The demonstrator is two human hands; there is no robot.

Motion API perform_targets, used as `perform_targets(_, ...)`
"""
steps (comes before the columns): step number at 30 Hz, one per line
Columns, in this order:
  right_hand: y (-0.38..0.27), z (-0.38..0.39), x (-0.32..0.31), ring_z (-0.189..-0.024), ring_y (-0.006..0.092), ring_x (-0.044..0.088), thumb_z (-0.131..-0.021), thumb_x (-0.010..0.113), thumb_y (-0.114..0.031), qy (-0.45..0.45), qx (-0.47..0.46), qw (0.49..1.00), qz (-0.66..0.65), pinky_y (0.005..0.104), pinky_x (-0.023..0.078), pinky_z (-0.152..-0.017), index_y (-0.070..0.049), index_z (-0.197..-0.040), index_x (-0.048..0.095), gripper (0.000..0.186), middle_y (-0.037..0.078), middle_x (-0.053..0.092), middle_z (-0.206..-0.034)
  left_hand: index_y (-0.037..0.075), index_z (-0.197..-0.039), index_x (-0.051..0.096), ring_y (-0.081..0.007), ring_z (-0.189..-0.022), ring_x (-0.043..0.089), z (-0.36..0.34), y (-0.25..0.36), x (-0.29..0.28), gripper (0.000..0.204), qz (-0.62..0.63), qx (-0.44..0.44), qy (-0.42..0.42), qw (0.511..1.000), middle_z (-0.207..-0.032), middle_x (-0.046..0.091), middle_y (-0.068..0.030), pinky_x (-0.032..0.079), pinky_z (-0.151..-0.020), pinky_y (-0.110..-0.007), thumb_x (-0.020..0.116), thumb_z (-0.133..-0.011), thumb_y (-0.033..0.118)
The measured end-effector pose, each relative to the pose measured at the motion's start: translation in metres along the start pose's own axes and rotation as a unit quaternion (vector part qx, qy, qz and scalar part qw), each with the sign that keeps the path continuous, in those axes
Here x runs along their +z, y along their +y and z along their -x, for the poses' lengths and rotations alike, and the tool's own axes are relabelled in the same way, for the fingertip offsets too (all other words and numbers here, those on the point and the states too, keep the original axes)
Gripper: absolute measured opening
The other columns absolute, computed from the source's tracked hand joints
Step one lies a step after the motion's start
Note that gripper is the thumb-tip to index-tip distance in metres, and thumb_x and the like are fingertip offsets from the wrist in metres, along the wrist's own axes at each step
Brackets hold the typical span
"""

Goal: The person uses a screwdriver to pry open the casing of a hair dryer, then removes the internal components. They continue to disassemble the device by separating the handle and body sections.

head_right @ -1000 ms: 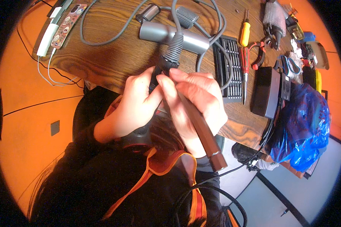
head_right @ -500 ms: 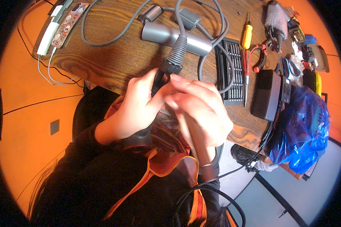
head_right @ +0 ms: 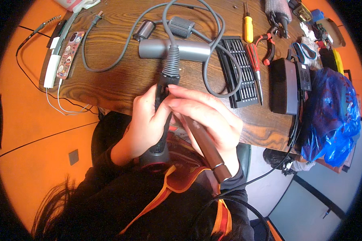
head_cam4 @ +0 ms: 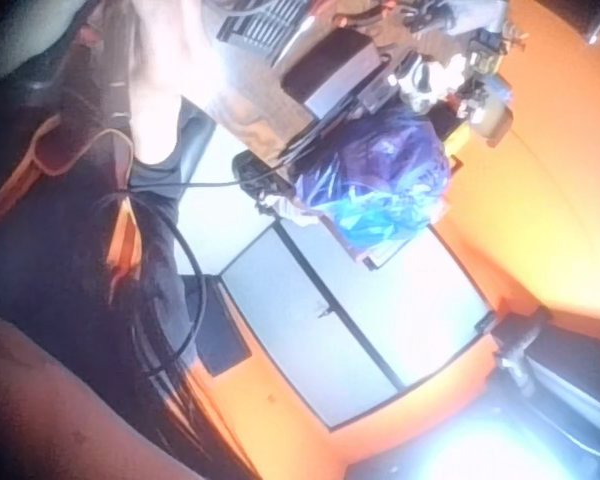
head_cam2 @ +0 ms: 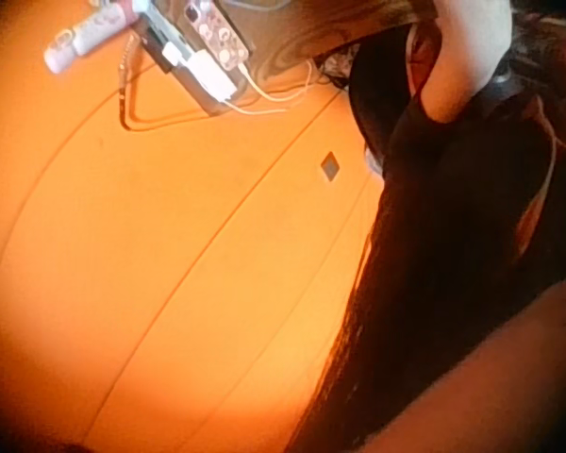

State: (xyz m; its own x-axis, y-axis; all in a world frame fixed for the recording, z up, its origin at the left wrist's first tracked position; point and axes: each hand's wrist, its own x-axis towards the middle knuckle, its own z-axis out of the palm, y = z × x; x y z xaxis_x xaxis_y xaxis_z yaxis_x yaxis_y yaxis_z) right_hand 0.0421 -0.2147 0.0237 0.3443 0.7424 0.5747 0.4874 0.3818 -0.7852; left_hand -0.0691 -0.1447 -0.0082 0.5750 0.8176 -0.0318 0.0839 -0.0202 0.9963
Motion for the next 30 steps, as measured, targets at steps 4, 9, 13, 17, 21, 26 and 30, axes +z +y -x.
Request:
perform_targets(4,-0.001,-0.002,0.006,-0.071,0.027,0.064,-0.069,0.071,0.005,0.031,-0.094,0.986,0.134,0.033,0.054,-0.062,0.003,-0.086,0.047,0.029,0.015,0.06,-0.075,-0.002,-0.081,0.052,-0.03,-0.055,0.06,0.0,0.002,0.003,0.017,-0.024,0.026,0.014,0.999,-0.06,0.057,-0.0154,0.043,-0.049,-0.033,0.057,-0.083,0.014)
perform_targets(9,0.0,0.0,0.009,-0.063,0.0276,0.064,-0.076,0.067,-0.003,0.063,-0.125,0.977,0.158,0.031,0.054,-0.054,0.003,-0.091,0.04,0.032,0.022,0.058,-0.077,-0.001,-0.078,0.052,-0.0176,-0.046,0.056,-0.004,0.006,-0.002,0.018,-0.026,0.052,0.019,0.998,-0.056,0.056,-0.01,0.041,-0.044,-0.028,0.057,-0.084,0.016)
perform_targets(13,-0.005,0.008,-0.006,-0.056,0.0271,0.062,-0.082,0.058,-0.004,0.083,-0.176,0.976,0.096,0.0295,0.054,-0.051,0.002,-0.095,0.034,0.028,0.028,0.057,-0.081,0.002,-0.076,0.051,-0.0092,-0.044,0.052,-0.008,0.008,-0.007,0.019,0.087,-0.119,-0.015,0.989,-0.053,0.051,-0.0013,0.039,-0.041,-0.024,0.056,-0.085,0.017)
perform_targets(17,-0.001,0.013,-0.011,-0.061,0.027,0.062,-0.081,0.056,0.002,0.068,-0.092,0.988,0.105,0.0312,0.056,-0.052,0.004,-0.095,0.035,0.025,0.029,0.057,-0.082,0.003,-0.077,0.05,-0.0082,-0.045,0.051,-0.008,0.007,-0.006,0.02,0.076,-0.088,-0.031,0.993,-0.055,0.05,-0.0005,0.039,-0.041,-0.023,0.056,-0.086,0.019)
perform_targets(21,-0.001,0.014,-0.007,-0.063,0.0271,0.063,-0.08,0.055,0.005,0.059,-0.082,0.991,0.089,0.0329,0.057,-0.055,0.005,-0.094,0.037,0.024,0.03,0.057,-0.082,0.003,-0.086,0.049,-0.0082,-0.046,0.051,-0.007,0.005,-0.007,0.018,0.094,-0.082,-0.026,0.992,-0.058,0.051,-0.0016,0.041,-0.042,-0.023,0.053,-0.086,0.021)
perform_targets(26,-0.001,0.011,-0.008,-0.067,0.0274,0.063,-0.08,0.055,0.006,0.044,-0.079,0.993,0.08,0.0344,0.057,-0.057,0.005,-0.093,0.037,0.023,0.029,0.056,-0.084,0.002,-0.096,0.046,-0.012,-0.048,0.052,-0.005,0.004,-0.011,0.03,0.17,-0.093,-0.046,0.98,-0.065,0.054,-0.0098,0.043,-0.045,-0.022,0.033,-0.093,0.029)
perform_targets(30,-0.001,0.009,-0.012,-0.07,0.0274,0.062,-0.079,0.054,0.008,-0.006,-0.094,0.989,0.112,0.0355,0.057,-0.059,0.005,-0.093,0.037,0.023,0.029,0.056,-0.085,0.002,-0.096,0.046,-0.012,-0.048,0.052,-0.004,0.005,-0.009,0.034,0.113,-0.08,-0.041,0.989,-0.065,0.054,-0.0084,0.043,-0.045,-0.022,0.034,-0.093,0.034)
